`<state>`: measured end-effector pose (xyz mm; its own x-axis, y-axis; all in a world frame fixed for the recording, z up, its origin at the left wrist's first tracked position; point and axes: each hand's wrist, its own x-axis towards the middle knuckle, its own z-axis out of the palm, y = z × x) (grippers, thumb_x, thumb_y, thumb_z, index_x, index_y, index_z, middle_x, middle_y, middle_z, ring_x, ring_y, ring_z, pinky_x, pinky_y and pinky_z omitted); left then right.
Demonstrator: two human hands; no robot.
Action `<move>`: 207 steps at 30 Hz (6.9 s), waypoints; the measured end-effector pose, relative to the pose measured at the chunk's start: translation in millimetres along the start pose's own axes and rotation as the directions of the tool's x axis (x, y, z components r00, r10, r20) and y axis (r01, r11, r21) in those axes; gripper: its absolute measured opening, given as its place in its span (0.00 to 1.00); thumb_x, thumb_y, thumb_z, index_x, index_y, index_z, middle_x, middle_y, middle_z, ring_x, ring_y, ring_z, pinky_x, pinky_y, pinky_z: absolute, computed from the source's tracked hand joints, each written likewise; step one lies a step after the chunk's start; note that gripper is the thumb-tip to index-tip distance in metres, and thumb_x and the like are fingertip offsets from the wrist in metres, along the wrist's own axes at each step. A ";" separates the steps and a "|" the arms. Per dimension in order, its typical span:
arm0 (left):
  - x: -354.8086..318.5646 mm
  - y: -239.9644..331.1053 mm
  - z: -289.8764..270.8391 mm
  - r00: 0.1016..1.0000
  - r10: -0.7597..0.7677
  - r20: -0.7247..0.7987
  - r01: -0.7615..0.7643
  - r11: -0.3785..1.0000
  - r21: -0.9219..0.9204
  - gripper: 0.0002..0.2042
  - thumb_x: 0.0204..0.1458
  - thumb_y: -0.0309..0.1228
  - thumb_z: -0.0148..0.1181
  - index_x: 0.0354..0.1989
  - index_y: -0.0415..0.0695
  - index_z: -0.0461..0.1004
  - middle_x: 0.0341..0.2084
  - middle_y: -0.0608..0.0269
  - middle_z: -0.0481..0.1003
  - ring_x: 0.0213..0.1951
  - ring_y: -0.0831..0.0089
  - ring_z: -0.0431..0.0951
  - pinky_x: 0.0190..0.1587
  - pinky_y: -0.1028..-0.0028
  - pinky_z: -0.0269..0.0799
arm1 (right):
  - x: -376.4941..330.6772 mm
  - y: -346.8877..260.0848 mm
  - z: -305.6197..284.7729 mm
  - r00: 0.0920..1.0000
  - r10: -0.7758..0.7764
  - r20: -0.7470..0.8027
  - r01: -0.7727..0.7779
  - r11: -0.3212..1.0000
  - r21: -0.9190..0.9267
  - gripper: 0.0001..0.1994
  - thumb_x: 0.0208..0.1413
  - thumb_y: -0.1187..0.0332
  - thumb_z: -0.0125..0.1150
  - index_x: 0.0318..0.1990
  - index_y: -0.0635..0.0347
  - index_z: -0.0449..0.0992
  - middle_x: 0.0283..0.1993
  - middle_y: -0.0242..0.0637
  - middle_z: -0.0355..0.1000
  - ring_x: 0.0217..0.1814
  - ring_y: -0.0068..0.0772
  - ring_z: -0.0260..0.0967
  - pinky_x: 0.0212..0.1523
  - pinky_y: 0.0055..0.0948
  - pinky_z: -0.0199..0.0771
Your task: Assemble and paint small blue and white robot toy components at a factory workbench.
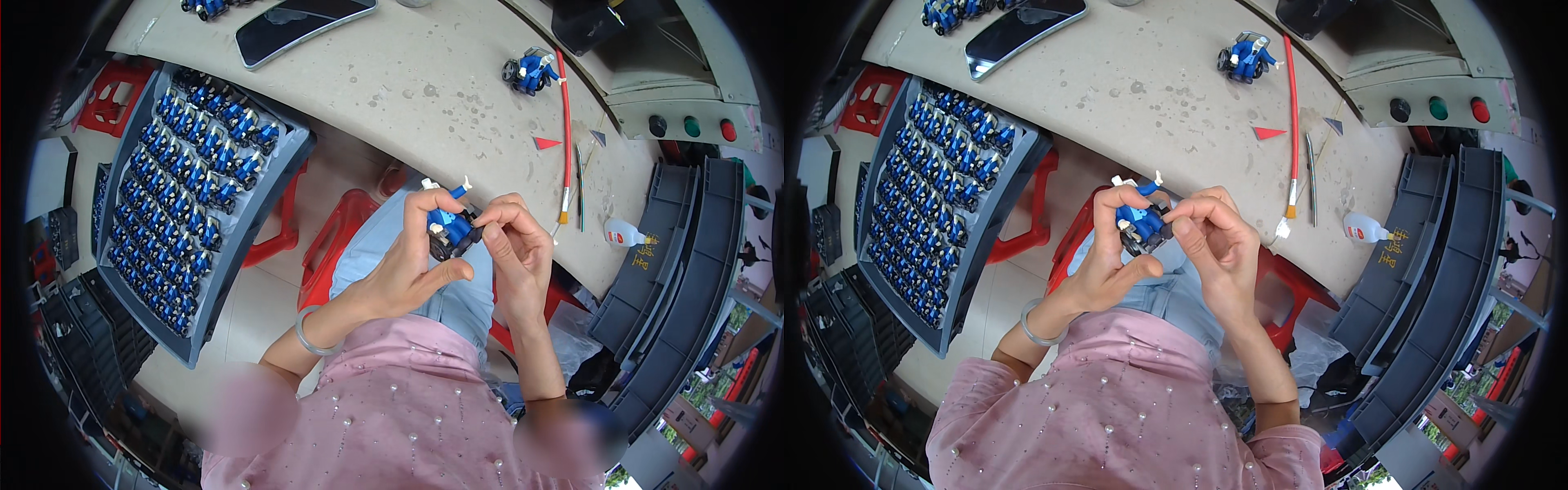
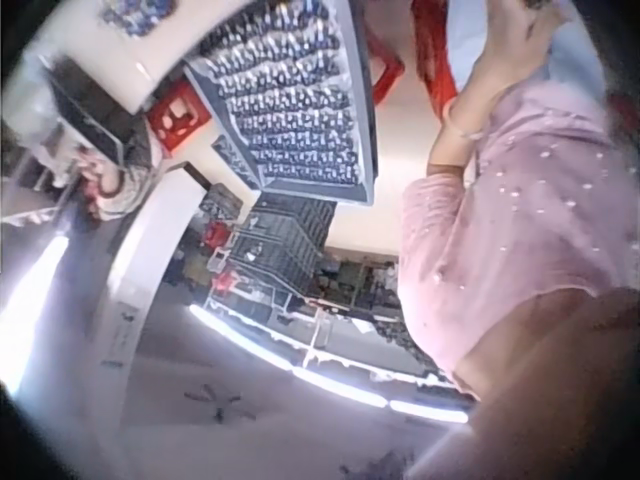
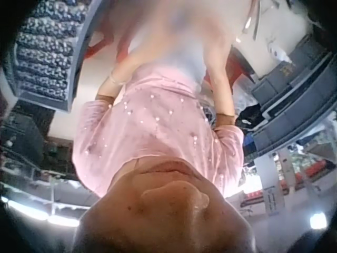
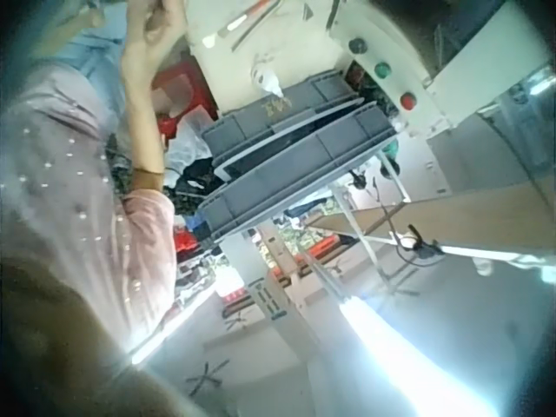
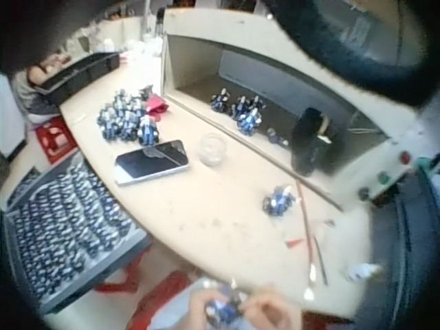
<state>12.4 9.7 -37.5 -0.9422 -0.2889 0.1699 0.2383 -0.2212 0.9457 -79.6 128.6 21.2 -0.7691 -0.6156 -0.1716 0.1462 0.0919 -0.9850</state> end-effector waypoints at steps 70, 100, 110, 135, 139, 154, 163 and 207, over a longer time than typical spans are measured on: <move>-11.3 17.5 12.2 0.948 -0.107 0.300 0.112 0.994 0.001 0.27 0.62 0.51 0.41 0.55 0.39 0.51 0.39 0.54 0.64 0.37 0.68 0.66 0.45 0.70 0.63 | -29.2 -26.9 -50.0 0.720 -0.517 0.463 0.682 0.401 -0.612 0.12 0.39 0.79 0.69 0.35 0.70 0.78 0.27 0.40 0.73 0.24 0.32 0.73 0.21 0.24 0.72; 0.9 20.3 12.4 0.907 0.140 0.397 -0.238 0.948 0.210 0.19 0.59 0.39 0.49 0.51 0.39 0.58 0.41 0.50 0.69 0.37 0.53 0.71 0.44 0.60 0.67 | -37.9 -19.3 -55.3 0.558 -0.622 0.549 0.799 0.222 -0.559 0.13 0.37 0.78 0.70 0.33 0.74 0.75 0.24 0.41 0.71 0.22 0.31 0.72 0.20 0.22 0.72; 5.9 -12.1 18.0 0.938 0.287 0.192 -0.307 0.948 0.084 0.31 0.55 0.39 0.59 0.59 0.45 0.47 0.51 0.43 0.65 0.49 0.59 0.70 0.49 0.65 0.68 | -30.0 1.5 -52.1 0.678 -0.666 0.310 0.586 0.237 -0.775 0.12 0.42 0.75 0.71 0.36 0.68 0.77 0.27 0.39 0.73 0.26 0.31 0.73 0.24 0.22 0.72; 0.9 11.4 27.9 0.984 -0.178 0.006 0.176 0.967 -0.184 0.23 0.58 0.31 0.53 0.57 0.45 0.49 0.60 0.47 0.57 0.58 0.69 0.62 0.56 0.70 0.62 | -26.3 28.7 -20.8 0.946 -0.138 -0.294 0.159 0.986 0.052 0.14 0.57 0.78 0.57 0.51 0.72 0.70 0.48 0.45 0.73 0.46 0.28 0.72 0.46 0.23 0.74; 0.4 22.4 31.4 0.922 -0.386 -0.032 0.356 0.876 -0.325 0.21 0.57 0.26 0.52 0.55 0.44 0.50 0.55 0.51 0.60 0.53 0.73 0.63 0.55 0.73 0.61 | -26.8 27.7 -20.2 0.952 -0.152 -0.268 0.169 0.985 0.043 0.11 0.58 0.78 0.56 0.48 0.71 0.72 0.47 0.44 0.73 0.42 0.24 0.72 0.41 0.23 0.75; 11.1 33.6 34.4 0.929 -0.354 -0.110 0.337 0.929 -0.151 0.20 0.48 0.16 0.55 0.50 0.39 0.62 0.45 0.61 0.64 0.41 0.83 0.71 0.37 0.84 0.69 | -29.9 21.2 -24.2 0.953 -0.280 -0.115 0.262 0.953 -0.149 0.12 0.51 0.74 0.64 0.42 0.69 0.72 0.51 0.44 0.67 0.46 0.31 0.71 0.40 0.26 0.79; 4.4 26.0 36.7 0.942 -0.281 -0.183 0.275 0.960 -0.060 0.20 0.50 0.19 0.54 0.51 0.43 0.57 0.43 0.60 0.65 0.40 0.80 0.70 0.33 0.82 0.68 | -31.5 15.9 -26.7 0.937 -0.346 0.054 0.333 0.833 -0.442 0.27 0.38 0.67 0.76 0.48 0.61 0.70 0.50 0.40 0.67 0.46 0.30 0.69 0.38 0.27 0.74; 1.8 36.2 29.4 0.898 -0.440 -0.014 0.437 0.895 -0.091 0.09 0.50 0.16 0.56 0.36 0.38 0.65 0.34 0.61 0.70 0.34 0.85 0.72 0.24 0.87 0.67 | -44.1 0.4 -34.6 0.993 -0.085 0.078 0.095 0.987 -0.132 0.18 0.39 0.84 0.67 0.41 0.69 0.71 0.43 0.41 0.67 0.35 0.28 0.75 0.36 0.22 0.80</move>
<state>12.4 28.6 5.2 -0.9476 -0.1751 -0.2673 -0.1769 -0.4090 0.8952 -67.1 182.9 27.7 -0.7282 -0.6800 -0.0854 -0.0107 0.1358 -0.9907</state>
